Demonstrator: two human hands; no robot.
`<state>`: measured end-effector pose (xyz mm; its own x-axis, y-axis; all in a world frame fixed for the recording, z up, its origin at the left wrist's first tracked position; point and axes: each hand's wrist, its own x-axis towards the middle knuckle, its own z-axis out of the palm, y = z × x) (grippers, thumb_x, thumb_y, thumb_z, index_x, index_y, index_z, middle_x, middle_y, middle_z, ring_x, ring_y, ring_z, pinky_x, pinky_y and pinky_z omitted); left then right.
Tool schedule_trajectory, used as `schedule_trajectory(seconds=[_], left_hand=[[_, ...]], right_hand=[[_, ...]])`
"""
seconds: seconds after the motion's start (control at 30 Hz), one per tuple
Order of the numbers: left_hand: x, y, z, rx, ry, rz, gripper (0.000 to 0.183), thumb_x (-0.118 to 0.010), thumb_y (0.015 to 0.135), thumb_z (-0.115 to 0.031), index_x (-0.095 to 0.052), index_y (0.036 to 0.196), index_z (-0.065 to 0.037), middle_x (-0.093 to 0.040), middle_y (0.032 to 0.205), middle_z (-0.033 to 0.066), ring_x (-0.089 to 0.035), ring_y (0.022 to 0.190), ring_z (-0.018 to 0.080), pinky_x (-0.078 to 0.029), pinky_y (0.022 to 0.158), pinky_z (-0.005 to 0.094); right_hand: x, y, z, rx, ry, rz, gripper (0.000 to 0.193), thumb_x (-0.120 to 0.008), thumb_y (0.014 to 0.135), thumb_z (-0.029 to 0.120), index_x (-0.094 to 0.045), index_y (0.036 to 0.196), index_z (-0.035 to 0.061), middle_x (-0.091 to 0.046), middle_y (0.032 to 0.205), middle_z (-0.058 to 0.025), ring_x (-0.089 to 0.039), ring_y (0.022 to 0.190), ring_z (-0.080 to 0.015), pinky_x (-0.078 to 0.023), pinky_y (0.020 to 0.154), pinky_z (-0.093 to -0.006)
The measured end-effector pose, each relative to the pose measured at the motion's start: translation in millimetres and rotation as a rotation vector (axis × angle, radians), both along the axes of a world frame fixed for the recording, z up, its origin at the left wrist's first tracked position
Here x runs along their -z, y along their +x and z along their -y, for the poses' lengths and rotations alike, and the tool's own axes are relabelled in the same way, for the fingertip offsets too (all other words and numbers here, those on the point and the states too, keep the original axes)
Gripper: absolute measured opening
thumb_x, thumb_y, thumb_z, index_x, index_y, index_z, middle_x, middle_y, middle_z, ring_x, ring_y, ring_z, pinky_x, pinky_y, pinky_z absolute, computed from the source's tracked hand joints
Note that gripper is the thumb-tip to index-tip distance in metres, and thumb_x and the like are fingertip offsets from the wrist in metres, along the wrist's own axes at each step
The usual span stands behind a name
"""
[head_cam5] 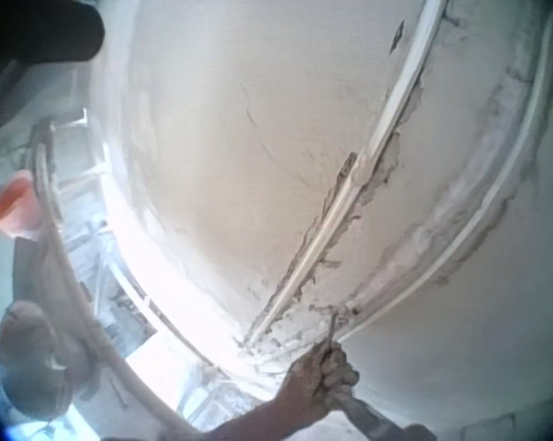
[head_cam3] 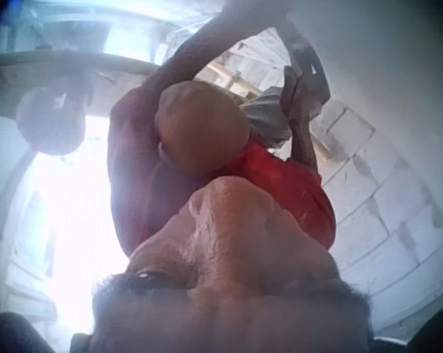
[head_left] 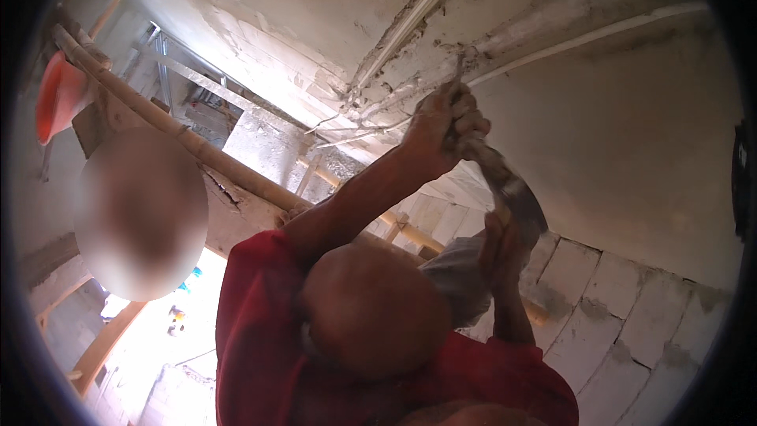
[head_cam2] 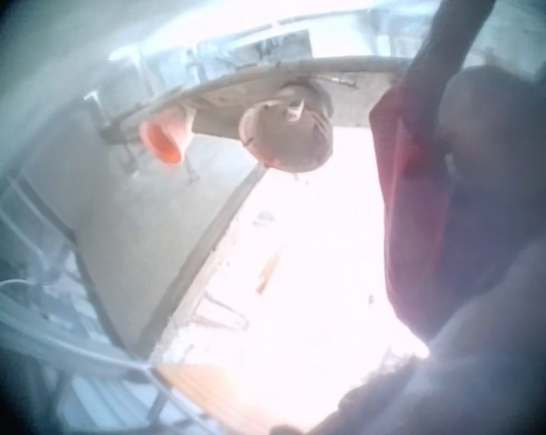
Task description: The person uses a hammer and nail to secure white electrical conduits to the ceiling. They repeatedly position the nail, strike it with the hammer, and adjust the conduit alignment while standing on a wooden scaffold.
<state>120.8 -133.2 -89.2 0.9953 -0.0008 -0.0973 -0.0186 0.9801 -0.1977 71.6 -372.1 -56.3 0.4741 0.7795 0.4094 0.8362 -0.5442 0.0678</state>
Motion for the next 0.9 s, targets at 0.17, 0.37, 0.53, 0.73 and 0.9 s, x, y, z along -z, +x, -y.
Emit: schedule_trajectory(seconds=[0.17,0.37,0.53,0.73,0.9], left_hand=[[-11,0,2,-0.062,0.165,-0.003,0.030,-0.046,0.102,-0.033,-0.047,0.084,-0.009,-0.036,0.064,-0.0015,-0.035,0.053,0.0096,-0.039,0.060,0.0264],[13,-23,16,0.191,0.305,-0.149,0.025,-0.050,0.100,-0.040,-0.050,0.091,-0.017,-0.035,0.062,-0.0062,-0.026,0.048,0.0041,-0.022,0.041,0.0186],[9,-23,-12,0.273,0.080,0.000,0.023,-0.045,0.103,-0.031,-0.053,0.093,-0.012,-0.037,0.060,-0.0053,-0.031,0.043,0.0035,-0.027,0.031,0.0169],[25,-15,-49,0.414,-0.132,0.184,0.028,-0.036,0.104,-0.021,-0.051,0.088,-0.005,-0.040,0.061,-0.0022,-0.040,0.043,0.0050,-0.034,0.028,0.0154],[21,-13,-33,0.335,-0.164,0.277,0.028,-0.035,0.105,-0.019,-0.050,0.083,-0.008,-0.038,0.061,-0.0025,-0.035,0.045,0.0070,-0.038,0.045,0.0191]], right_hand=[[1,14,12,-0.285,0.622,-0.447,0.017,-0.051,0.096,0.022,-0.055,0.092,0.0055,-0.059,0.084,-0.0081,-0.054,0.063,-0.0174,-0.043,0.057,-0.0286],[-20,2,-8,-0.035,0.613,-0.376,0.036,-0.043,0.098,0.032,-0.044,0.073,0.0058,-0.039,0.061,-0.0011,-0.035,0.052,-0.0105,-0.031,0.050,-0.0268],[-25,-3,-6,0.059,0.598,-0.393,0.034,-0.043,0.097,0.031,-0.048,0.074,0.0054,-0.040,0.062,-0.0017,-0.037,0.054,-0.0125,-0.031,0.051,-0.0289],[-22,2,-2,-0.034,0.325,-0.311,0.025,-0.047,0.094,0.025,-0.053,0.081,0.0054,-0.050,0.072,-0.0048,-0.048,0.064,-0.0176,-0.039,0.057,-0.0318],[-41,3,-17,0.004,-0.074,-0.359,0.019,-0.050,0.093,0.021,-0.058,0.087,0.0054,-0.058,0.081,-0.0074,-0.057,0.073,-0.0219,-0.045,0.063,-0.0342]])
